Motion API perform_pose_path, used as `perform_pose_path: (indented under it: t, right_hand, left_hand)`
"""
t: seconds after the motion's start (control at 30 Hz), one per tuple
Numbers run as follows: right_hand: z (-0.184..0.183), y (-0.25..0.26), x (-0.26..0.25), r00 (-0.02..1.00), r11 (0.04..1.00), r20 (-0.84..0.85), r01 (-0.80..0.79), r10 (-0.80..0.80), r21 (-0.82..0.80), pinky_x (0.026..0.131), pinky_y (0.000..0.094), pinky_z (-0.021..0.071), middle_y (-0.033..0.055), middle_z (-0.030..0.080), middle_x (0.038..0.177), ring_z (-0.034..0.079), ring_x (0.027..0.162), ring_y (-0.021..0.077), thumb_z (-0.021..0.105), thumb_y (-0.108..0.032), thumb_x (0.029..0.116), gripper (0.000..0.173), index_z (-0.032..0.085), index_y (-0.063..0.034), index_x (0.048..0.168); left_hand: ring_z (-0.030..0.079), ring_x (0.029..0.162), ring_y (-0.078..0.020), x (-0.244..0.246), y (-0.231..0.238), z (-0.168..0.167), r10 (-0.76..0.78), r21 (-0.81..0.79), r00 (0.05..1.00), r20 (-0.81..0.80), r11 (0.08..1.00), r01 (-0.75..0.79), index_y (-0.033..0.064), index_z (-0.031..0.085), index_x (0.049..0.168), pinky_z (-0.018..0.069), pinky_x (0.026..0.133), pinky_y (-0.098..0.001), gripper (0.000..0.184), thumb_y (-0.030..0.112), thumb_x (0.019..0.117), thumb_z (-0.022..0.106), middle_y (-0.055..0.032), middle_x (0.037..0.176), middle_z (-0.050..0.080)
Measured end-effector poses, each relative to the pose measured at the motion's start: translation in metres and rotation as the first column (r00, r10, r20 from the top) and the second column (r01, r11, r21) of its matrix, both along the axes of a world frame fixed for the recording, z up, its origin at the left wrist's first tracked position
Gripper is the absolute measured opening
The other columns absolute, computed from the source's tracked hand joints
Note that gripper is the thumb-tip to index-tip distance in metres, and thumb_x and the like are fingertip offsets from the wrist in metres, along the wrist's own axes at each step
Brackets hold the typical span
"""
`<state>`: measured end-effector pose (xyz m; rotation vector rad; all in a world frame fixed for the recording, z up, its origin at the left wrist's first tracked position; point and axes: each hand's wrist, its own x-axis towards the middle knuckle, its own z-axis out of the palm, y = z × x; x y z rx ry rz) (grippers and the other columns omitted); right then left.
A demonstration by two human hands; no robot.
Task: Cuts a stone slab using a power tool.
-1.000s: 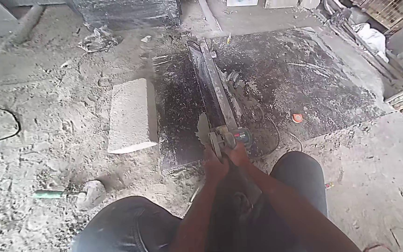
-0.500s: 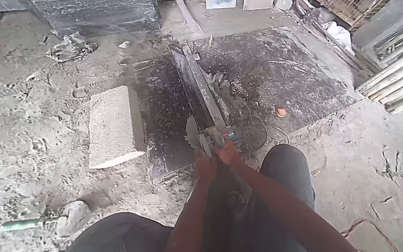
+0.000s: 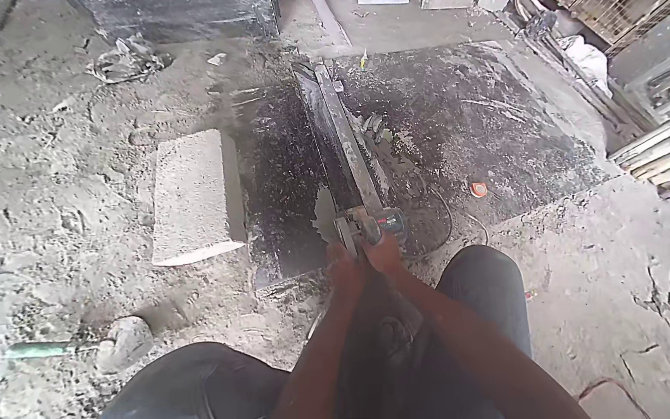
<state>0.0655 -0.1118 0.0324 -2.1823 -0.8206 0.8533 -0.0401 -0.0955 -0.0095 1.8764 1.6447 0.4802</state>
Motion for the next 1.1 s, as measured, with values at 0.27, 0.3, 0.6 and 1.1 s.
perform_pose_path:
  t: [0.27, 0.3, 0.6, 1.1]
  right_hand:
    - [0.001, 0.005, 0.002, 0.999, 0.999, 0.035, 0.002, -0.004, 0.048, 0.092, 0.0438, 0.0563, 0.0142, 0.074, 0.104, 0.072, 0.099, 0.0234, 0.075, -0.031, 0.0895, 0.047, 0.067, -0.0012, 0.125]
    - [0.0, 0.008, 0.003, 0.999, 0.998, 0.037, 0.001, -0.003, 0.061, 0.091, 0.0438, 0.0566, 0.014, 0.074, 0.102, 0.072, 0.097, 0.0232, 0.075, -0.031, 0.0895, 0.046, 0.068, -0.0011, 0.124]
    - [-0.005, 0.012, 0.006, 0.996, 0.999, 0.086, -0.027, 0.023, 0.042, 0.094, 0.0459, 0.0555, 0.0169, 0.074, 0.106, 0.072, 0.101, 0.0269, 0.072, -0.031, 0.0891, 0.049, 0.067, 0.0018, 0.125]
    - [0.012, 0.022, 0.016, 0.998, 0.998, 0.033, -0.059, 0.06, -0.018, 0.092, 0.0499, 0.056, 0.0173, 0.073, 0.105, 0.071, 0.1, 0.028, 0.075, -0.029, 0.088, 0.046, 0.066, 0.0006, 0.123]
  left_hand:
    - [0.058, 0.128, -0.0414, 0.006, 0.006, -0.006, -0.026, -0.044, 0.998, -0.059, 0.999, 0.024, -0.0121, 0.051, 0.136, 0.0515, 0.104, -0.0483, 0.067, 0.042, 0.0987, 0.062, -0.0323, 0.137, 0.055]
    - [0.058, 0.129, -0.0418, 0.008, 0.008, -0.008, -0.011, -0.04, 0.998, -0.064, 0.999, 0.008, -0.0118, 0.051, 0.138, 0.0515, 0.104, -0.0487, 0.068, 0.042, 0.0988, 0.062, -0.033, 0.138, 0.054]
    - [0.046, 0.141, -0.045, 0.01, 0.007, -0.007, -0.045, -0.074, 0.996, -0.081, 0.996, 0.039, -0.0134, 0.041, 0.147, 0.0425, 0.115, -0.0475, 0.069, 0.029, 0.097, 0.064, -0.0369, 0.149, 0.044]
    - [0.048, 0.141, -0.0407, 0.011, 0.015, 0.022, -0.076, -0.184, 0.994, -0.081, 0.981, 0.06, -0.0104, 0.043, 0.147, 0.0447, 0.114, -0.0471, 0.068, 0.032, 0.0977, 0.063, -0.032, 0.15, 0.046]
